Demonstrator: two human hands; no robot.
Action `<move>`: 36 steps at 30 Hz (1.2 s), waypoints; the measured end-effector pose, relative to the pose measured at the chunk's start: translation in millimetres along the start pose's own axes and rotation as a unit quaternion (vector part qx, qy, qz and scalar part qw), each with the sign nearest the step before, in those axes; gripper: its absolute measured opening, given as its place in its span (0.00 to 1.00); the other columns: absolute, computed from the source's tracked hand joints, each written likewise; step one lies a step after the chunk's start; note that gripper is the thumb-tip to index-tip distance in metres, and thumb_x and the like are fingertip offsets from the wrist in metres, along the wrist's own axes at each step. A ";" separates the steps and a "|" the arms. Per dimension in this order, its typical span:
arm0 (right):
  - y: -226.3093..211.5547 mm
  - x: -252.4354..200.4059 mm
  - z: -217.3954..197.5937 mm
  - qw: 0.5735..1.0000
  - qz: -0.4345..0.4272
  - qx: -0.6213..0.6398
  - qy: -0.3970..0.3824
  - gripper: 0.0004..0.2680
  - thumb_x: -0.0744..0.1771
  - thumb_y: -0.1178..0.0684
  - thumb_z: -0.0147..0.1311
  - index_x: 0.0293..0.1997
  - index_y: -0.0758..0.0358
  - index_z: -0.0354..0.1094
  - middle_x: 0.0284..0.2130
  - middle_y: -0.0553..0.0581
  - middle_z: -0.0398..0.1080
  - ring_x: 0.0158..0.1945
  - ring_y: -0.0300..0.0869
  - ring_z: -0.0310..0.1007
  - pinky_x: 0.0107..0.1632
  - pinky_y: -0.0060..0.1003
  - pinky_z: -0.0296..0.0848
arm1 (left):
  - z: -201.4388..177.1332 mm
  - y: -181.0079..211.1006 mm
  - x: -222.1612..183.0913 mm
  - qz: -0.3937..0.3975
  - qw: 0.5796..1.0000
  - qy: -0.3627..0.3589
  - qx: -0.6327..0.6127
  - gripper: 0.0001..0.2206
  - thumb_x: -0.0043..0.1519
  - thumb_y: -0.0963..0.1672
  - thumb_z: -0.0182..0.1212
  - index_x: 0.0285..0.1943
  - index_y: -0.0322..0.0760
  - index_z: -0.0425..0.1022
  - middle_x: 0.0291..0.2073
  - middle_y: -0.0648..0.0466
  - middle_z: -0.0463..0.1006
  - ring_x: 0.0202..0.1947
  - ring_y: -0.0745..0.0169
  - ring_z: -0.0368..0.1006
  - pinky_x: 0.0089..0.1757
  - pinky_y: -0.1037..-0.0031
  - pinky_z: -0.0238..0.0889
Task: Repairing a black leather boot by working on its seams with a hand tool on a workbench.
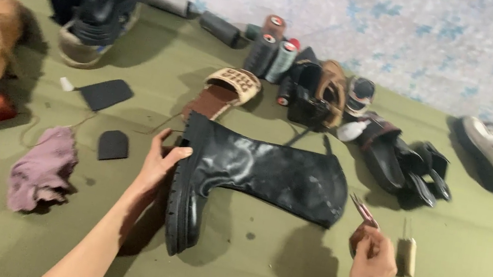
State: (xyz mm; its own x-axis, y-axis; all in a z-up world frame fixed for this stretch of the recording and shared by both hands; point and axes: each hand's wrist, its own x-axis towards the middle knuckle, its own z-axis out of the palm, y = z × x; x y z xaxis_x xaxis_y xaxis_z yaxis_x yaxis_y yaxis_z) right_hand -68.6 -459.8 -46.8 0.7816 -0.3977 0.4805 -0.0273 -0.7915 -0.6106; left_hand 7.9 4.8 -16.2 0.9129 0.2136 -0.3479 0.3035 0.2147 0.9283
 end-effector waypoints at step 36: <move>-283.7 25.9 217.8 0.896 -0.373 0.180 -0.159 0.14 0.67 0.62 0.55 0.59 0.61 0.65 0.36 0.62 0.69 0.40 0.57 0.69 0.47 0.50 0.72 | -19.0 1.2 -26.3 0.080 0.963 -0.133 -0.222 0.51 0.50 0.49 0.74 0.82 0.40 0.44 0.64 0.33 0.54 0.65 0.41 0.53 0.61 0.51 0.49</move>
State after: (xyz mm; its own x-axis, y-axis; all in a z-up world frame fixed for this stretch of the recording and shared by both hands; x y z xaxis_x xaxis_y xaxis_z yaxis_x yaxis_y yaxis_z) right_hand 95.1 -144.5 1.8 0.6381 0.3787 0.6704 0.7352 -0.5581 -0.3846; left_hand -21.0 17.5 -8.4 0.9937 0.0396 -0.1050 0.0605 0.5988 0.7986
